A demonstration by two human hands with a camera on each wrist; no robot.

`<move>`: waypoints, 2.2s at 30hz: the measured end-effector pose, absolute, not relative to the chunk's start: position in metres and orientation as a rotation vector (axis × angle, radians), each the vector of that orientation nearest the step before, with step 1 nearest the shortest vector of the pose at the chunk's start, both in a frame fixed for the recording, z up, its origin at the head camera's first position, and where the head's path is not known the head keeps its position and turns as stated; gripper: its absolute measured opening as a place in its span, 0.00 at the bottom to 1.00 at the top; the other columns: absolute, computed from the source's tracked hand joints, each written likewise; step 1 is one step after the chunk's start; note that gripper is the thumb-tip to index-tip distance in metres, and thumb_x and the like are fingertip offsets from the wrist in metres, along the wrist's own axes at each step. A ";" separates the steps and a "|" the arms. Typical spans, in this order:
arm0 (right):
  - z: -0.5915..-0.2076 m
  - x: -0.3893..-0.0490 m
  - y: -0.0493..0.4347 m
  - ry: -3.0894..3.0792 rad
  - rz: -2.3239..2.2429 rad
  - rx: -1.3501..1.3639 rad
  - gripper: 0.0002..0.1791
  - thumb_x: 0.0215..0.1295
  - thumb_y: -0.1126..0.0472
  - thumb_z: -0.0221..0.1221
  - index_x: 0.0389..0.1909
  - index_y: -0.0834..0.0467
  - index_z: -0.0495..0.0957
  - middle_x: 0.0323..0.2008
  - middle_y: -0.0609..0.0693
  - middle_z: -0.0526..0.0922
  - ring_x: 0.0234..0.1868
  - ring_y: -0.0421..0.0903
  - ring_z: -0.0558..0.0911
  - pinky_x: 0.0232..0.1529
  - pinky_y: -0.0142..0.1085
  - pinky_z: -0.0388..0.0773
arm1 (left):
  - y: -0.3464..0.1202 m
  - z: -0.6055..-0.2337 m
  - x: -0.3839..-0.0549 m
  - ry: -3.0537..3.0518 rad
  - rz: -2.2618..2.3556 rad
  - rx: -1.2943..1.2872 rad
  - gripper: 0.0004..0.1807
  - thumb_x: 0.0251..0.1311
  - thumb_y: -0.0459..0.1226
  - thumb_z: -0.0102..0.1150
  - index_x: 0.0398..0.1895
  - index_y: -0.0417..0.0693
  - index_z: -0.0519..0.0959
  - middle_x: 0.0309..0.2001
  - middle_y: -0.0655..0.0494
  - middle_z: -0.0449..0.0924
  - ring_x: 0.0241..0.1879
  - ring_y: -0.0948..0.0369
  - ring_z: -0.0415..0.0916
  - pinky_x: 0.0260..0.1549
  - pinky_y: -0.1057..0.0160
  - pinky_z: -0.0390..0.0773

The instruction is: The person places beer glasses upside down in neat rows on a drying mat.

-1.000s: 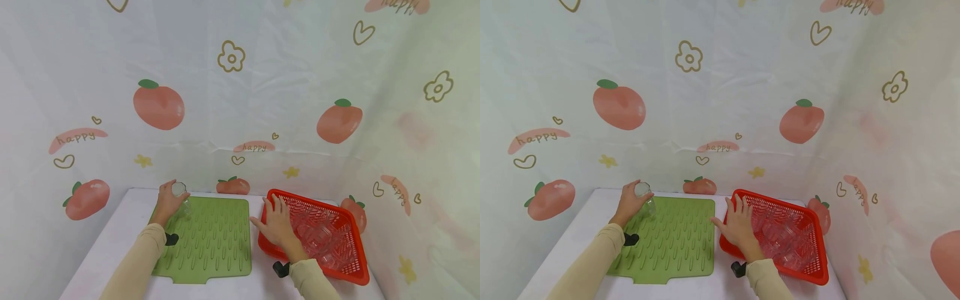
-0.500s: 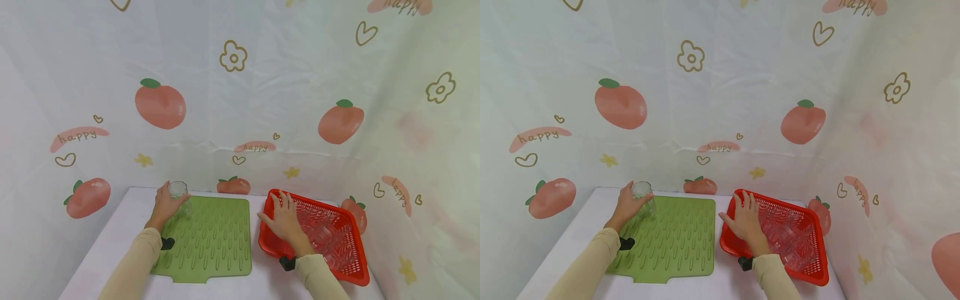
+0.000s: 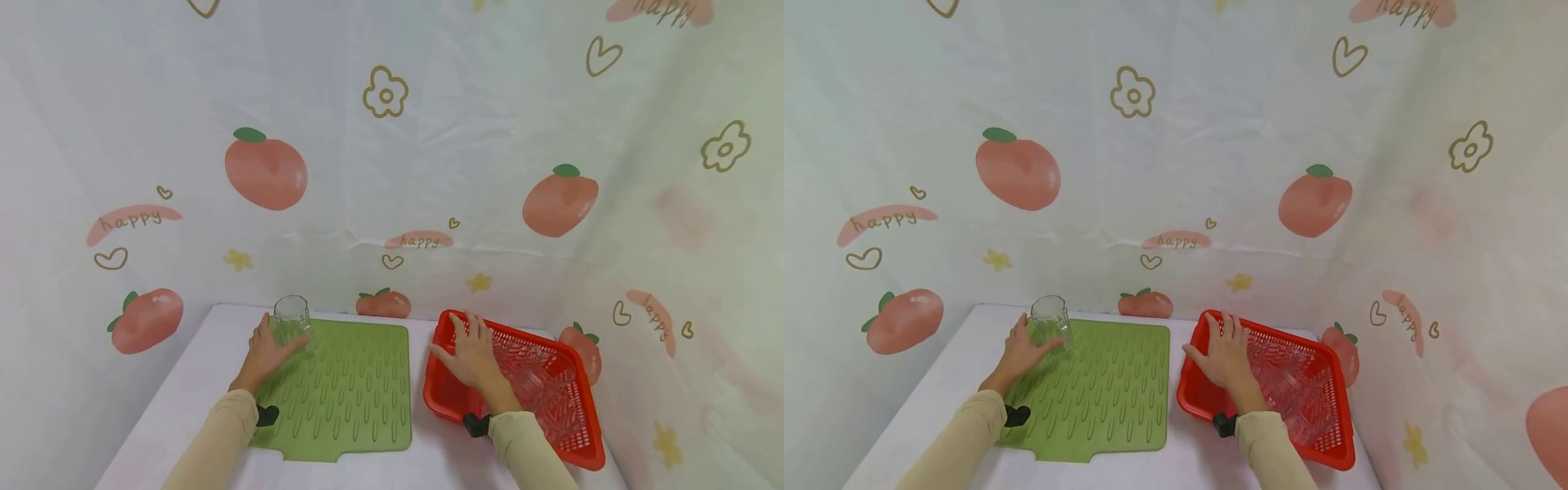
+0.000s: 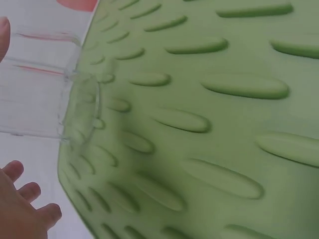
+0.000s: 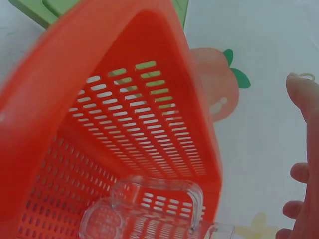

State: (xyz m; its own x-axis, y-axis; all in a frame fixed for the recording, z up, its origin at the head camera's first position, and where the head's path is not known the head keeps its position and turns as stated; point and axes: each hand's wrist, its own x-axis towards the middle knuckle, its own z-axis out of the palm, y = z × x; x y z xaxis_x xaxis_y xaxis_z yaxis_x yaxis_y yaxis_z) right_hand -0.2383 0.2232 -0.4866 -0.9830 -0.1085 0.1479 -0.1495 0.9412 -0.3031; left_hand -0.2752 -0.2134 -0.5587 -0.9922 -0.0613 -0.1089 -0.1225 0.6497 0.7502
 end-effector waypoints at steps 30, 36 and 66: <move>-0.484 -0.259 0.241 -3.088 0.470 0.141 0.50 0.63 0.36 0.64 0.77 0.58 0.55 0.77 0.67 0.50 0.77 0.70 0.50 0.76 0.70 0.51 | -0.235 -0.602 -0.241 3.033 1.029 -0.041 0.65 0.52 0.63 0.70 0.78 0.31 0.49 0.73 0.22 0.54 0.72 0.28 0.52 0.71 0.28 0.47; -0.486 -0.263 0.245 -3.113 0.475 0.115 0.51 0.62 0.39 0.67 0.78 0.57 0.56 0.77 0.67 0.51 0.76 0.70 0.52 0.74 0.70 0.54 | -0.235 -0.609 -0.242 3.062 0.947 -0.013 0.65 0.50 0.66 0.69 0.78 0.33 0.52 0.77 0.27 0.51 0.73 0.25 0.48 0.68 0.24 0.48; -0.486 -0.260 0.263 -3.218 0.458 -0.040 0.47 0.59 0.48 0.73 0.74 0.62 0.63 0.70 0.70 0.62 0.67 0.74 0.64 0.62 0.71 0.72 | -0.234 -0.614 -0.237 2.964 0.811 -0.031 0.64 0.51 0.70 0.65 0.82 0.43 0.51 0.81 0.31 0.38 0.77 0.23 0.30 0.71 0.22 0.37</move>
State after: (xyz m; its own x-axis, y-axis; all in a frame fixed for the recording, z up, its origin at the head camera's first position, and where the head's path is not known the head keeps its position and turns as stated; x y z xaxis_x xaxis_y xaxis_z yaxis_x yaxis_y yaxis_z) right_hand -0.2598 0.2626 -0.4861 -0.9937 0.0091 -0.1113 0.0398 0.9602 -0.2765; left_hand -0.2371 -0.2343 -0.6142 -0.9974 -0.0015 -0.0719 -0.0379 0.8607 0.5077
